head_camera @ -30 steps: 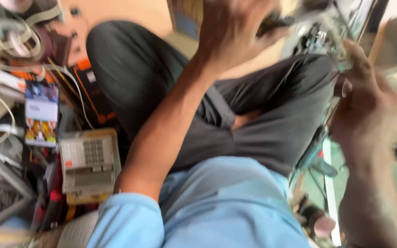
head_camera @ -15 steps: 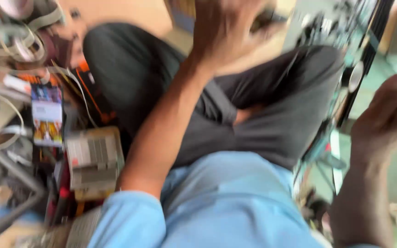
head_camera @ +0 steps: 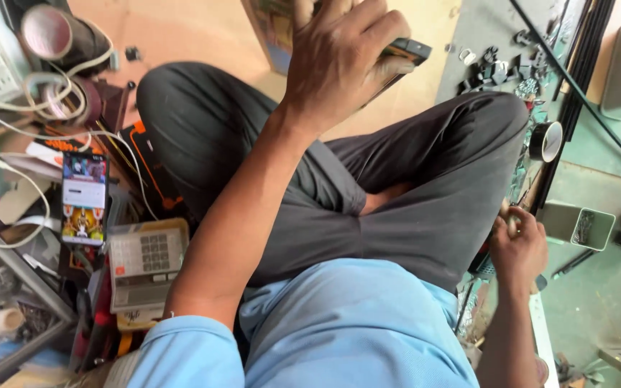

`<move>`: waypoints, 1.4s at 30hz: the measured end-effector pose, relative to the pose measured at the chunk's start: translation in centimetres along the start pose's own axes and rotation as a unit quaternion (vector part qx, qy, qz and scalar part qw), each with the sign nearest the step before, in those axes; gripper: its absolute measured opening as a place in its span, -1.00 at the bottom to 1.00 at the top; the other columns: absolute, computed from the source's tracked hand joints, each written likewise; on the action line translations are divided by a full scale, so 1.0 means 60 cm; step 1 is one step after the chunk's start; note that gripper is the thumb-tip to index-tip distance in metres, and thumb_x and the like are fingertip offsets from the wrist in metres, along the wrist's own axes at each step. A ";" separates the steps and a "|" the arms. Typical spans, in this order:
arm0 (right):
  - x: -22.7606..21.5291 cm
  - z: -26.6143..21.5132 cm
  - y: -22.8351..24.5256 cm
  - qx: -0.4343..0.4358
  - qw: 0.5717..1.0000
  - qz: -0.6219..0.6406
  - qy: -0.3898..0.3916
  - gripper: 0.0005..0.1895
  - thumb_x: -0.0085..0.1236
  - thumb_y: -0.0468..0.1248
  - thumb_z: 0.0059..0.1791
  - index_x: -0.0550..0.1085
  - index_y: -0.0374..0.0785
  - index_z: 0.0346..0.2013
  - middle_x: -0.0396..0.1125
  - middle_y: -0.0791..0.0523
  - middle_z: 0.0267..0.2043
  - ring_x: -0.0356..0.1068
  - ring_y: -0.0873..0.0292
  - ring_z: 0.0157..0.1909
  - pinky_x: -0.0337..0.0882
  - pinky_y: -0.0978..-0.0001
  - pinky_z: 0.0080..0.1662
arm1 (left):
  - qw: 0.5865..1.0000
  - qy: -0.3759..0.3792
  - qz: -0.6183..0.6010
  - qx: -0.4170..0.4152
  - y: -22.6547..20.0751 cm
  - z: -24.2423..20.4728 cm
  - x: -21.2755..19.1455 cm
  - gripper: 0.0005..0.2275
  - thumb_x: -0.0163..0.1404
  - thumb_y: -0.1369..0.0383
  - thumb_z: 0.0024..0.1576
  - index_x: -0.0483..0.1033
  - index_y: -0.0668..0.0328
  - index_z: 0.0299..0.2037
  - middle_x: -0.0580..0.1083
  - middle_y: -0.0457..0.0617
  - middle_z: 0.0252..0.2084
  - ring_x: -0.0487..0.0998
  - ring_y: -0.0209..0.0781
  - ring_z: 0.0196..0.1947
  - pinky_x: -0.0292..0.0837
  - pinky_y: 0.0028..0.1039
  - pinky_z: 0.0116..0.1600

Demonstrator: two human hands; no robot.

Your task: The recorder is assembling and finishing picture frames, applying backing, and trimming materials.

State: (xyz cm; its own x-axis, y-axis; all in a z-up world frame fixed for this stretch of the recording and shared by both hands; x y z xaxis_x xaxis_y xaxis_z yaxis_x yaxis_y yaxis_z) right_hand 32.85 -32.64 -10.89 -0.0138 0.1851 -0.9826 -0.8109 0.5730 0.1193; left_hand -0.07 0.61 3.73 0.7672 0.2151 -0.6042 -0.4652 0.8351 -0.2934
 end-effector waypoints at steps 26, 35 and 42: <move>0.053 0.158 -0.369 0.131 0.977 -0.027 0.167 -0.72 0.29 -0.04 -0.01 0.67 -0.08 -0.10 0.55 0.07 -0.31 0.55 0.01 -0.20 0.48 0.17 -0.06 | 0.879 0.062 -0.166 -0.443 0.032 -0.123 0.050 -0.82 0.25 0.35 0.07 0.59 0.15 -0.18 0.61 -0.01 -0.30 0.68 -0.10 -0.29 0.52 -0.33 -0.21; 0.033 0.098 -0.368 0.148 0.988 0.049 -0.016 -0.81 0.34 -0.20 0.04 0.66 -0.27 -0.17 0.51 0.04 -0.30 0.51 0.10 -0.24 0.46 0.26 -0.08 | 0.901 -0.003 -0.184 -0.393 0.016 -0.136 0.064 -0.79 0.23 0.43 0.10 0.56 0.23 -0.10 0.60 0.03 -0.19 0.67 -0.05 -0.21 0.56 -0.38 -0.16; 0.028 0.099 -0.364 0.160 0.980 0.083 -0.088 -0.88 0.27 -0.31 0.00 0.61 -0.33 -0.26 0.50 0.03 -0.36 0.51 0.14 -0.27 0.50 0.32 -0.08 | 0.905 0.019 -0.233 -0.355 0.009 -0.132 0.080 -0.83 0.17 0.45 0.15 0.55 0.22 -0.08 0.59 0.00 -0.20 0.66 -0.15 -0.23 0.56 -0.42 -0.17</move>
State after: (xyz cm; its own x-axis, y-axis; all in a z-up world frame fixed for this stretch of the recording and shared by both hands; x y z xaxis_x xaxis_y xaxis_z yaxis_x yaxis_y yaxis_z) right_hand 53.97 -40.10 -14.30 -0.0061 0.4154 -0.9096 -0.5809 0.7389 0.3414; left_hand -0.17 -1.91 -5.20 0.9435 -0.1053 -0.3142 -0.2726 0.2922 -0.9167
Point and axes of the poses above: each hand's wrist, its own z-axis towards the middle knuckle, its own x-axis out of the palm, y = z × x, the point moved 2 cm from there along z, towards the middle knuckle
